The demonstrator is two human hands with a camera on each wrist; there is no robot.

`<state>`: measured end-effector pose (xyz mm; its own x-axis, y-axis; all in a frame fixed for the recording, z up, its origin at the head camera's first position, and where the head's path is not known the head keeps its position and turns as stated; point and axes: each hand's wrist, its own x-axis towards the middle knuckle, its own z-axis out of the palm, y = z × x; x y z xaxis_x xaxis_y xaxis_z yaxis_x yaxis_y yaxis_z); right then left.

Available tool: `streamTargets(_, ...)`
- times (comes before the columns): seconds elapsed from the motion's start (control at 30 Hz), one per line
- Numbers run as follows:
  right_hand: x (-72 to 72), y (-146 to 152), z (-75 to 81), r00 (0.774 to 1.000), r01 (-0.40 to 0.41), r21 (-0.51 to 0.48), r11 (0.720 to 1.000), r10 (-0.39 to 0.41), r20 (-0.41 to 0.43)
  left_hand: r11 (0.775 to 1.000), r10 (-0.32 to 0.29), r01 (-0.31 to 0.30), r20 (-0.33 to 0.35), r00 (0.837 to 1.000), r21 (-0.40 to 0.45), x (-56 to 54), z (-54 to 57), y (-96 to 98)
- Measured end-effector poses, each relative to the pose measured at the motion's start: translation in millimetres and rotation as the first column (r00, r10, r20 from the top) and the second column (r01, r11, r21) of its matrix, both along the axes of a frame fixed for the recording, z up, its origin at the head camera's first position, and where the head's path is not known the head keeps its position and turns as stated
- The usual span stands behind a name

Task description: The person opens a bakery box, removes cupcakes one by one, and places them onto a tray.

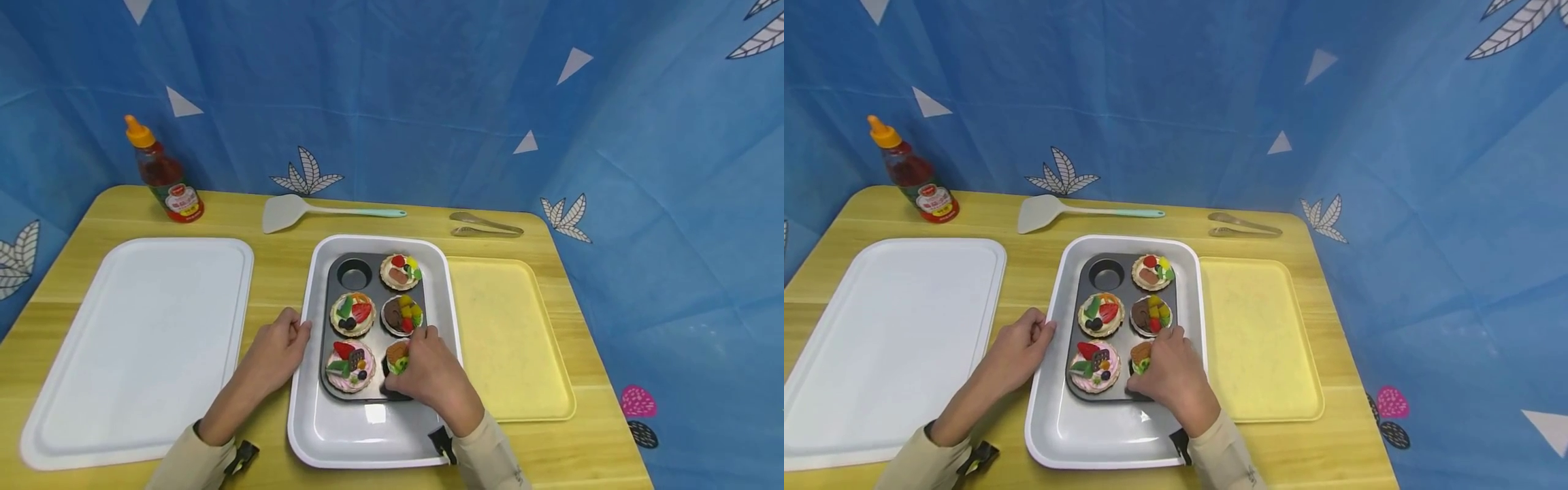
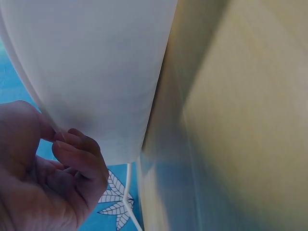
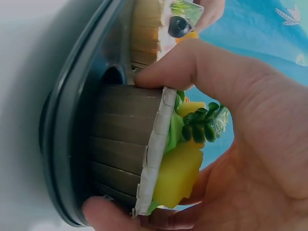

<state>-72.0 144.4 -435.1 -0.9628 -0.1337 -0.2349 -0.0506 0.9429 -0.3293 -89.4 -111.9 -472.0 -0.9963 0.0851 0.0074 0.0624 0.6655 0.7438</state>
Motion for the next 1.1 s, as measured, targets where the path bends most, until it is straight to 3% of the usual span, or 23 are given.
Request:
streamTargets(0.2, -0.4, 1.2, 11.3, 0.999, -0.013, 0.015, 1.0, 0.013, -0.037, 1.0, 0.021, -0.021, 0.019, 1.0, 0.016, 1.3, 0.0, 1.5)
streamTargets(0.37, -4.0, 3.8, 32.8, 0.999, 0.018, 0.029, 0.999, -0.017, -0.044, 0.997, 0.063, -0.065, 0.055, 0.996, 0.036, 3.3, 1.5, 8.0)
streamTargets(0.57, -18.2, 15.0, 59.2, 0.994, 0.045, 0.019, 0.999, -0.043, -0.099, 0.994, 0.099, -0.102, 0.06, 0.993, 0.046, 6.5, 3.1, 14.3)
streamTargets(0.83, -55.6, 37.3, 82.7, 0.993, 0.066, 0.004, 0.998, -0.066, -0.095, 0.993, 0.106, -0.109, 0.055, 0.993, 0.053, 7.7, 0.4, 16.3)
streamTargets(1.1, -103.8, 65.1, 86.1, 0.99, 0.119, 0.007, 0.993, -0.118, -0.079, 0.992, 0.111, -0.114, 0.053, 0.992, 0.056, 8.7, 0.2, 16.3)
